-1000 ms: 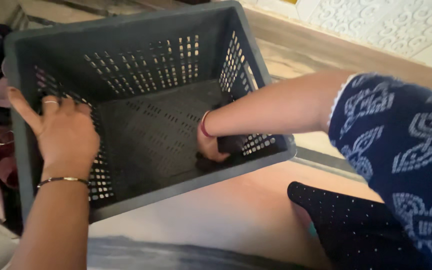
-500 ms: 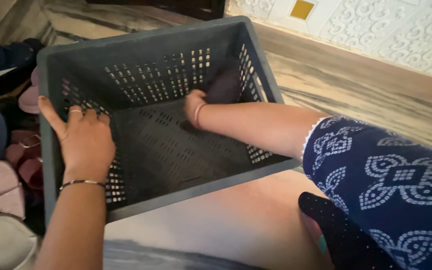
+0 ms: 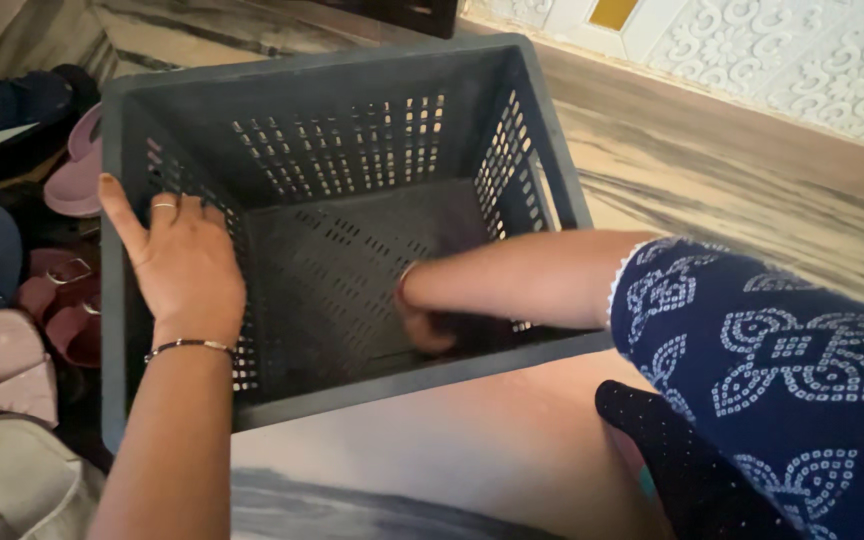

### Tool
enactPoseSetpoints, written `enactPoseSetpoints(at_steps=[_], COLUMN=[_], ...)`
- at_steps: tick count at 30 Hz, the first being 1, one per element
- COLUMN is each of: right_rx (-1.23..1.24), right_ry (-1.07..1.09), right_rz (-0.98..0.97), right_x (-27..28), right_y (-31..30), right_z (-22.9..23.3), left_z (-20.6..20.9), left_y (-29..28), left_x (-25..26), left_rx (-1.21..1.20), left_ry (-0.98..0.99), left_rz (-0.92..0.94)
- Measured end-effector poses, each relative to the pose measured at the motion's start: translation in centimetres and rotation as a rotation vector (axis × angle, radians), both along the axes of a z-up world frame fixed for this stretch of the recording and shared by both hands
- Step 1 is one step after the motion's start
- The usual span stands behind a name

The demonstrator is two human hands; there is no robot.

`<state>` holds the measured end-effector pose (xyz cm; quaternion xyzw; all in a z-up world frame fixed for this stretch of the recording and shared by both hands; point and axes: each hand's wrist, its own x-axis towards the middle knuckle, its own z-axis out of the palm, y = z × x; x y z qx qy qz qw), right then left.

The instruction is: The person wipes the soles and uppers of several shoes with a dark cloth and places them into a gray plastic crate. The person handles multiple pairs of shoes one at a time, including pink flats and dark loafers, and arranges them inside the crate.

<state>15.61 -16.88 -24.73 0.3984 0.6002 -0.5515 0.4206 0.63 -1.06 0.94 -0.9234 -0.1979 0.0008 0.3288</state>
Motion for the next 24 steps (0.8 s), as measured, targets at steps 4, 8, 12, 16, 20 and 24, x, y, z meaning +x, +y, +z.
enactPoseSetpoints(at_steps=[4, 8, 12, 16, 20, 24], right_rx=[0.121, 0.423, 0.644, 0.863, 0.628, 0.195], right_ry=[0.108, 0.448, 0.546, 0.582, 0.463, 0.143], right_rz=[-0.213, -0.773, -1.205, -0.840, -0.613, -0.243], right_x=[-2.7, -2.3, -5.4, -6.9, -3.5, 2.0], right_y=[2.1, 6.0, 7.6, 6.4, 4.3, 0.9], right_z=[0.1, 3.4, 7.0, 8.3, 8.5, 7.6], left_z=[-0.2, 0.0, 0.9, 1.8, 2.5, 3.0], left_y=[0.3, 0.2, 0.1, 0.1, 0.1, 0.6], left_x=[-0.2, -0.2, -0.2, -0.8, -1.1, -1.4], left_rx=[0.004, -0.008, -0.018, 0.024, 0.046, 0.026], left_ry=[-0.007, 0.030, 0.034, 0.044, 0.062, 0.049], left_rz=[-0.056, -0.064, -0.091, -0.131, -0.130, -0.165])
